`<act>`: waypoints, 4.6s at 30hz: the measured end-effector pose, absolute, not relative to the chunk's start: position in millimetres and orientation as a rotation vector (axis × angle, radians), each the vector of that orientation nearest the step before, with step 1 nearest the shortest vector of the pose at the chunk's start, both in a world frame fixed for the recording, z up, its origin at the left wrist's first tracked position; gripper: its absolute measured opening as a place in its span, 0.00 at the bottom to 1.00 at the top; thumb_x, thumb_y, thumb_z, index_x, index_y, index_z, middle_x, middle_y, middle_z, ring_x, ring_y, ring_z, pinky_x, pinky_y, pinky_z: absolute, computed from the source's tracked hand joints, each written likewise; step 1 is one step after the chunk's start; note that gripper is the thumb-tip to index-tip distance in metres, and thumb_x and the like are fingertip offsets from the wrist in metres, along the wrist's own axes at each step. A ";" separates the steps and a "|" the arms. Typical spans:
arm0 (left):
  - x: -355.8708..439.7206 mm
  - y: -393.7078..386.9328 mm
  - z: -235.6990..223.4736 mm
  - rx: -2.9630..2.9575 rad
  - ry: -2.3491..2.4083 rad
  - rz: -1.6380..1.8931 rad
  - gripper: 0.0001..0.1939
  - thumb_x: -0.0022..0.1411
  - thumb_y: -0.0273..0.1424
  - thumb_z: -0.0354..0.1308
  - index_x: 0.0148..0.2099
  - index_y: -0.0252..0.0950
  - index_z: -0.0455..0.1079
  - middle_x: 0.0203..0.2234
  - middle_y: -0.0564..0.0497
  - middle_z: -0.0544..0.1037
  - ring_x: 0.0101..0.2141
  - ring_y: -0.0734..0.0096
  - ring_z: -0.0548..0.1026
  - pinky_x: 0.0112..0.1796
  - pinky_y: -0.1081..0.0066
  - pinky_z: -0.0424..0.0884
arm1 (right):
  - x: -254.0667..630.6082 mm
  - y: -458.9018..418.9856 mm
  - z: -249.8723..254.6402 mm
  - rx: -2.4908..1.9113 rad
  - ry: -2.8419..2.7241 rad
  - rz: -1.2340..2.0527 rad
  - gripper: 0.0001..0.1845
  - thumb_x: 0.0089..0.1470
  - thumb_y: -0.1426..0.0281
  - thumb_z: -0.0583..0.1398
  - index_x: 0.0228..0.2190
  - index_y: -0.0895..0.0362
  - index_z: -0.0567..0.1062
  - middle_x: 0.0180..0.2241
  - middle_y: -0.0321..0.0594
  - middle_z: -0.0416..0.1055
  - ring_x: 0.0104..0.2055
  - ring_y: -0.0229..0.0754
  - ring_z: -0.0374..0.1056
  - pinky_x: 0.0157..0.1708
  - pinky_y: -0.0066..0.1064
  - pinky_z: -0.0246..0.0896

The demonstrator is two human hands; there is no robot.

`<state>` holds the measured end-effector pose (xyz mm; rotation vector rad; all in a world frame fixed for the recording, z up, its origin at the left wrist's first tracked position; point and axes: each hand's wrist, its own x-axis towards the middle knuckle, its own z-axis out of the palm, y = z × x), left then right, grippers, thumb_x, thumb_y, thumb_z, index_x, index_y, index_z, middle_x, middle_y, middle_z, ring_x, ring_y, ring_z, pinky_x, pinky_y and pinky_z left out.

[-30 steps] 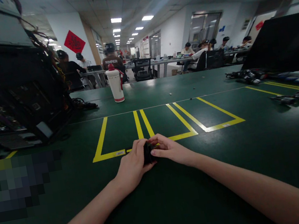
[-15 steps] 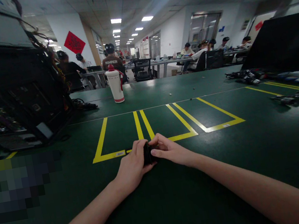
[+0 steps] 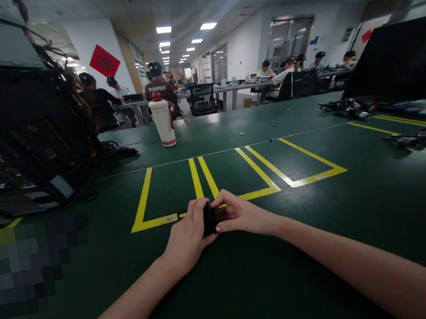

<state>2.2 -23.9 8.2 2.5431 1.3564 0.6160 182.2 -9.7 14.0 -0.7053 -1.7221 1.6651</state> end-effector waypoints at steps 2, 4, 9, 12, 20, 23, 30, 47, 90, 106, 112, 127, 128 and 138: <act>2.3 -23.5 7.3 2.554 1.360 0.618 0.29 0.52 0.30 0.55 0.52 0.39 0.43 0.47 0.46 0.59 0.39 0.62 0.70 0.33 0.65 0.71 | 181.2 -9.7 13.0 -0.715 -1.717 1.642 0.20 0.41 0.73 0.62 0.36 0.55 0.60 0.39 0.36 0.60 0.43 0.37 0.62 0.44 0.37 0.60; 2.4 -23.1 6.6 2.551 1.358 0.620 0.29 0.52 0.32 0.55 0.52 0.39 0.44 0.47 0.46 0.59 0.40 0.62 0.70 0.33 0.65 0.71 | 180.0 -9.7 12.4 -0.757 -1.729 1.593 0.17 0.44 0.70 0.61 0.36 0.55 0.60 0.38 0.36 0.61 0.43 0.38 0.62 0.43 0.36 0.60; 2.9 -23.3 7.0 2.527 1.350 0.632 0.28 0.53 0.35 0.54 0.52 0.41 0.44 0.48 0.47 0.59 0.40 0.63 0.70 0.34 0.64 0.71 | 178.9 -10.1 14.0 -0.868 -1.778 1.446 0.11 0.50 0.67 0.56 0.37 0.55 0.63 0.38 0.37 0.61 0.41 0.38 0.62 0.41 0.36 0.60; 2.8 -23.4 6.7 2.531 1.347 0.638 0.28 0.53 0.35 0.54 0.52 0.40 0.44 0.47 0.47 0.59 0.39 0.63 0.70 0.32 0.65 0.71 | 180.0 -9.3 15.2 -0.901 -1.756 1.479 0.14 0.48 0.68 0.57 0.39 0.55 0.63 0.41 0.38 0.61 0.43 0.39 0.62 0.44 0.37 0.59; 3.3 -23.4 6.2 2.559 1.368 0.621 0.27 0.53 0.33 0.54 0.52 0.39 0.44 0.47 0.47 0.59 0.37 0.64 0.70 0.31 0.66 0.71 | 183.0 -7.9 14.8 -0.717 -1.674 1.704 0.19 0.42 0.74 0.62 0.36 0.55 0.60 0.37 0.35 0.62 0.42 0.38 0.63 0.41 0.36 0.62; 3.4 -23.6 6.8 2.560 1.372 0.621 0.28 0.53 0.32 0.55 0.52 0.39 0.44 0.47 0.47 0.59 0.38 0.64 0.70 0.32 0.67 0.70 | 182.6 -8.5 13.6 -0.710 -1.687 1.678 0.21 0.40 0.74 0.63 0.36 0.55 0.60 0.39 0.36 0.61 0.44 0.39 0.62 0.43 0.37 0.60; 3.5 -22.5 6.2 2.532 1.354 0.629 0.28 0.53 0.34 0.55 0.52 0.40 0.44 0.47 0.47 0.59 0.39 0.64 0.70 0.33 0.66 0.71 | 181.0 -8.8 12.5 -0.888 -1.757 1.459 0.12 0.48 0.66 0.57 0.35 0.55 0.63 0.38 0.37 0.61 0.41 0.39 0.62 0.42 0.38 0.60; 2.3 -21.7 3.0 2.539 1.344 0.644 0.29 0.53 0.33 0.55 0.53 0.40 0.43 0.47 0.47 0.59 0.39 0.63 0.69 0.32 0.66 0.70 | 180.8 -11.7 14.9 -0.834 -1.762 1.544 0.14 0.47 0.68 0.59 0.36 0.55 0.61 0.39 0.37 0.60 0.43 0.40 0.62 0.42 0.38 0.61; 3.0 -22.9 5.7 2.518 1.357 0.631 0.28 0.53 0.34 0.54 0.52 0.40 0.44 0.48 0.47 0.58 0.40 0.62 0.70 0.34 0.64 0.70 | 180.8 -9.7 12.9 -0.860 -1.777 1.444 0.11 0.49 0.69 0.56 0.37 0.54 0.62 0.39 0.36 0.60 0.45 0.38 0.60 0.47 0.37 0.57; 3.0 -21.9 4.7 2.529 1.351 0.635 0.28 0.53 0.35 0.54 0.52 0.40 0.44 0.47 0.47 0.59 0.40 0.63 0.70 0.33 0.65 0.70 | 182.7 -11.7 15.3 -0.831 -1.675 1.550 0.11 0.48 0.71 0.58 0.35 0.55 0.62 0.39 0.36 0.60 0.44 0.38 0.61 0.46 0.37 0.58; 3.6 -22.5 6.3 2.514 1.355 0.629 0.28 0.53 0.33 0.54 0.51 0.40 0.44 0.47 0.48 0.59 0.40 0.64 0.70 0.33 0.66 0.70 | 182.6 -11.9 14.0 -0.821 -1.695 1.598 0.21 0.44 0.74 0.60 0.41 0.54 0.61 0.41 0.36 0.59 0.45 0.38 0.60 0.47 0.38 0.58; 3.9 -22.0 4.7 2.524 1.350 0.637 0.28 0.53 0.35 0.54 0.52 0.40 0.44 0.48 0.46 0.59 0.40 0.61 0.69 0.33 0.64 0.70 | 184.8 -7.7 10.2 -0.860 -1.670 1.575 0.16 0.45 0.70 0.60 0.37 0.55 0.62 0.40 0.36 0.60 0.43 0.38 0.61 0.46 0.37 0.57; 3.7 -22.0 4.5 2.528 1.351 0.638 0.28 0.53 0.35 0.54 0.52 0.40 0.44 0.48 0.46 0.59 0.40 0.60 0.69 0.33 0.63 0.70 | 185.1 -7.8 11.3 -0.859 -1.672 1.589 0.17 0.45 0.71 0.60 0.38 0.55 0.62 0.41 0.37 0.60 0.44 0.38 0.60 0.46 0.38 0.57; 3.0 -21.6 8.0 2.499 1.365 0.602 0.34 0.53 0.35 0.55 0.56 0.43 0.39 0.49 0.47 0.59 0.39 0.62 0.70 0.33 0.65 0.70 | 183.2 -8.7 10.2 -0.855 -1.842 1.477 0.22 0.42 0.76 0.61 0.40 0.57 0.61 0.42 0.39 0.61 0.47 0.40 0.59 0.50 0.39 0.54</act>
